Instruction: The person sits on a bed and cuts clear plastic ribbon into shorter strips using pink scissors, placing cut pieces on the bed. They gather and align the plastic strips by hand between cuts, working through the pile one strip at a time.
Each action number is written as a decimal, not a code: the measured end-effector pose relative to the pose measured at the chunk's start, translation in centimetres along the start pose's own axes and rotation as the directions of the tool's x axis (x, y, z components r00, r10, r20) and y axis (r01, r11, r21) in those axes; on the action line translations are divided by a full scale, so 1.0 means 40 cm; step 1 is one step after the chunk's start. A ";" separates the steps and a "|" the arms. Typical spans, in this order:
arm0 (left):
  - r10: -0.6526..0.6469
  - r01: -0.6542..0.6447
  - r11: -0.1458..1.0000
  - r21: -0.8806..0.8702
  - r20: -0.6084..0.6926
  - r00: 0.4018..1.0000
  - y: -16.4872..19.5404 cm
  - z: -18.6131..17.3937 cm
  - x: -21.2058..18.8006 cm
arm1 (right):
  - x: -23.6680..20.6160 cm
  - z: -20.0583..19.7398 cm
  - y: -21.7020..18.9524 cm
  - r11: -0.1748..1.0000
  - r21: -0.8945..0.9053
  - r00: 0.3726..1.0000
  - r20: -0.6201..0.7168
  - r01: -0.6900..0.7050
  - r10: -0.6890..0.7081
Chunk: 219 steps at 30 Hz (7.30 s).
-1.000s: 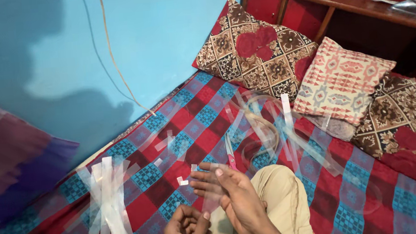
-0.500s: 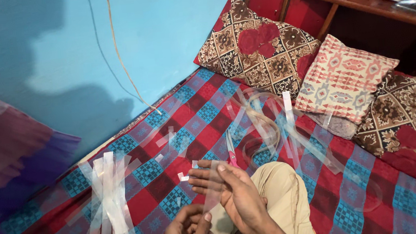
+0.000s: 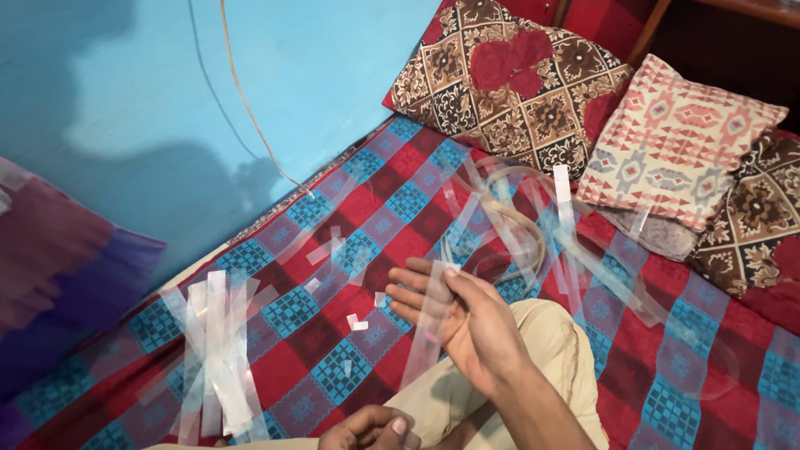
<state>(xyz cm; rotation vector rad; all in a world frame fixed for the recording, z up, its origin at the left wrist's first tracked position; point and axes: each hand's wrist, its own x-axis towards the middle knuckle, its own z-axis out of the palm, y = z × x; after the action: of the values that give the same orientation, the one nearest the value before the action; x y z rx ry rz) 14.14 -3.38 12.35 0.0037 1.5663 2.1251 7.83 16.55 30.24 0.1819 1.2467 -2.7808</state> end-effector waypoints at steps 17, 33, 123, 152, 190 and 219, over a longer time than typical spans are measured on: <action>0.004 -0.006 0.998 0.070 0.021 1.000 0.087 0.047 -0.057 | 0.134 -0.099 -0.034 0.995 0.097 0.999 0.026 0.032 -0.035; -0.021 0.018 0.993 0.119 0.021 1.000 0.195 0.099 -0.096 | 0.191 -0.167 -0.022 0.990 0.138 0.996 0.079 0.026 -0.037; 0.098 -0.123 0.774 0.621 0.074 0.992 0.280 0.081 -0.064 | -0.154 -0.109 0.168 -0.106 -0.965 0.583 0.231 0.241 -0.779; 0.313 -0.326 0.945 0.026 -0.368 0.876 0.288 0.154 -0.049 | -0.204 -0.073 0.203 0.814 -0.581 1.000 -0.013 0.005 -0.016; 0.385 -0.309 0.921 0.236 -0.444 0.809 0.342 0.172 -0.093 | -0.200 -0.036 0.201 0.903 -0.427 0.994 0.067 -0.053 0.090; 0.413 -0.266 0.903 0.337 -0.514 0.752 0.391 0.189 -0.073 | -0.224 -0.055 0.215 0.881 -0.445 0.957 0.145 -0.162 0.250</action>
<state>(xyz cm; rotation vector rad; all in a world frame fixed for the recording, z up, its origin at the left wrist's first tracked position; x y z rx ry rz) 12.84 -1.15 29.78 -0.3257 2.3380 2.3247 17.95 12.77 23.73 0.0018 1.6347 -2.2140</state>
